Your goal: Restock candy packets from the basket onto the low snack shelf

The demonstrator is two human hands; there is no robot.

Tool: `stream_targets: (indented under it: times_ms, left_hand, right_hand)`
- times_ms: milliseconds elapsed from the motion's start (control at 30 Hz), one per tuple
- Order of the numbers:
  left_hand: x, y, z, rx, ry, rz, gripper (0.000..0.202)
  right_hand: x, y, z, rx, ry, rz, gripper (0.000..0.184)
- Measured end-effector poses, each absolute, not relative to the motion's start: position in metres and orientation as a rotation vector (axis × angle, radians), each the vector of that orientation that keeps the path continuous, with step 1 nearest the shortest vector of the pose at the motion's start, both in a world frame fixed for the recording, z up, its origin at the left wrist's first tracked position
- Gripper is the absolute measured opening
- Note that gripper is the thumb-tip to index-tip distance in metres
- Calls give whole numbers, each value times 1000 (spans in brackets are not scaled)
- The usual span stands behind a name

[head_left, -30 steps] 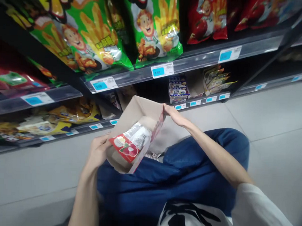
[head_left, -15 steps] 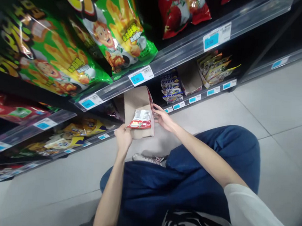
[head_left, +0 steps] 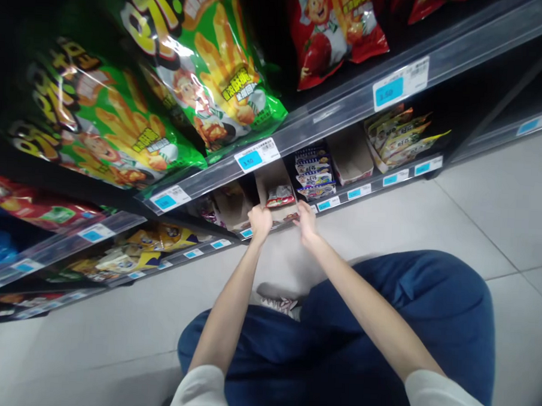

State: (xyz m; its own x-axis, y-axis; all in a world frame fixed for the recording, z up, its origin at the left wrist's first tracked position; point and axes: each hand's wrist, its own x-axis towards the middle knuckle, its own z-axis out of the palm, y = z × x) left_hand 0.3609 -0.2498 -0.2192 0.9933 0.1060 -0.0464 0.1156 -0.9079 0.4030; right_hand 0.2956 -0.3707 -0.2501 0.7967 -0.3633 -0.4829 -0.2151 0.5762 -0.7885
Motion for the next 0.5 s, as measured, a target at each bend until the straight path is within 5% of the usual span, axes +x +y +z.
stream_targets:
  times_ms: [200,500]
  left_hand:
    - [383,-277,-235,2729,141,-41,42]
    - [388,-280,-230,2822,-97,102,75]
  right_hand:
    - [251,-345,-246,-1183,775,-254,31]
    - [182,-333,-198,-1704,-22,73,19]
